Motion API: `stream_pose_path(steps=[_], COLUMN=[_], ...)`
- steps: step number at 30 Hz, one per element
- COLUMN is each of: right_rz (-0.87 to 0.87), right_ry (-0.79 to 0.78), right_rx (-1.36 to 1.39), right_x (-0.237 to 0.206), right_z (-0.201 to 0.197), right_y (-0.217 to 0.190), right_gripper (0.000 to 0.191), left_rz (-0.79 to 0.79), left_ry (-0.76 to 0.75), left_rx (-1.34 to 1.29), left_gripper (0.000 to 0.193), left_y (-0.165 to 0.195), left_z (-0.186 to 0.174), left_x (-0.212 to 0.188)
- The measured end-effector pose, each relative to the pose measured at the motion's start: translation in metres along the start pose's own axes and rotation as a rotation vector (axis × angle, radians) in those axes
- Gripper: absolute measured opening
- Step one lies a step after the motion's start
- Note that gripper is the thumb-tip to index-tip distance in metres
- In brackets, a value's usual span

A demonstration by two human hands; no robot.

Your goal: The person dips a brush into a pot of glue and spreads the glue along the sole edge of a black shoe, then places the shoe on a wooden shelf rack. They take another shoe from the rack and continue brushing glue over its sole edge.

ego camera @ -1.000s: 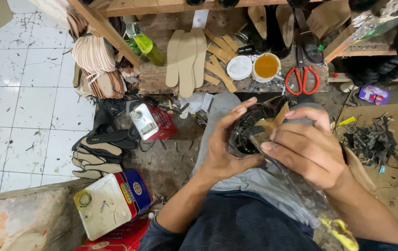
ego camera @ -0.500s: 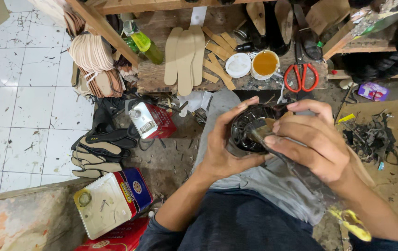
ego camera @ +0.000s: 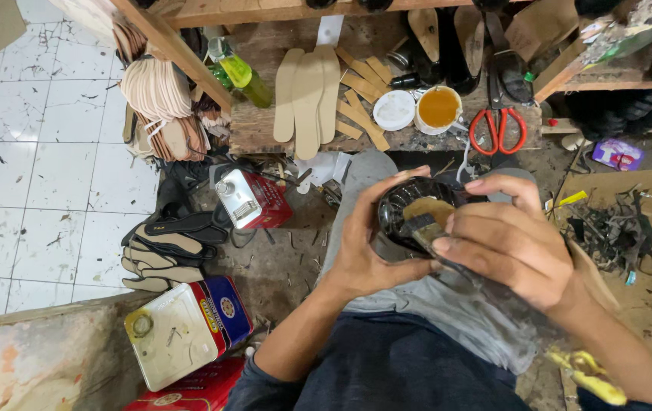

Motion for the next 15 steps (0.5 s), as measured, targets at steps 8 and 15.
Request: stream_pose_path(steps=[8, 15], right_rz=[-0.013, 0.09], right_ry=[0.007, 0.117], right_rx=[-0.012, -0.13], right_x=[0.001, 0.011], right_z=[0.0, -0.007], right_y=[-0.002, -0.001], right_gripper=[0.025, 0.025], left_rz=[-0.084, -0.083], left_ry=[-0.042, 0.064], left_rx=[-0.01, -0.109], left_gripper=[0.101, 0.096], left_y=[-0.005, -0.006], left_z=[-0.003, 0.005], left_x=[-0.004, -0.006])
Point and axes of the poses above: each hand's wrist, its own x-axis towards the middle knuckle, its own z-axis out of the palm, y = z × x, the point moved 8 cm from there along x, towards the middle knuckle, and after that the axes turned 10 degrees about z, right-handed, at the moved point
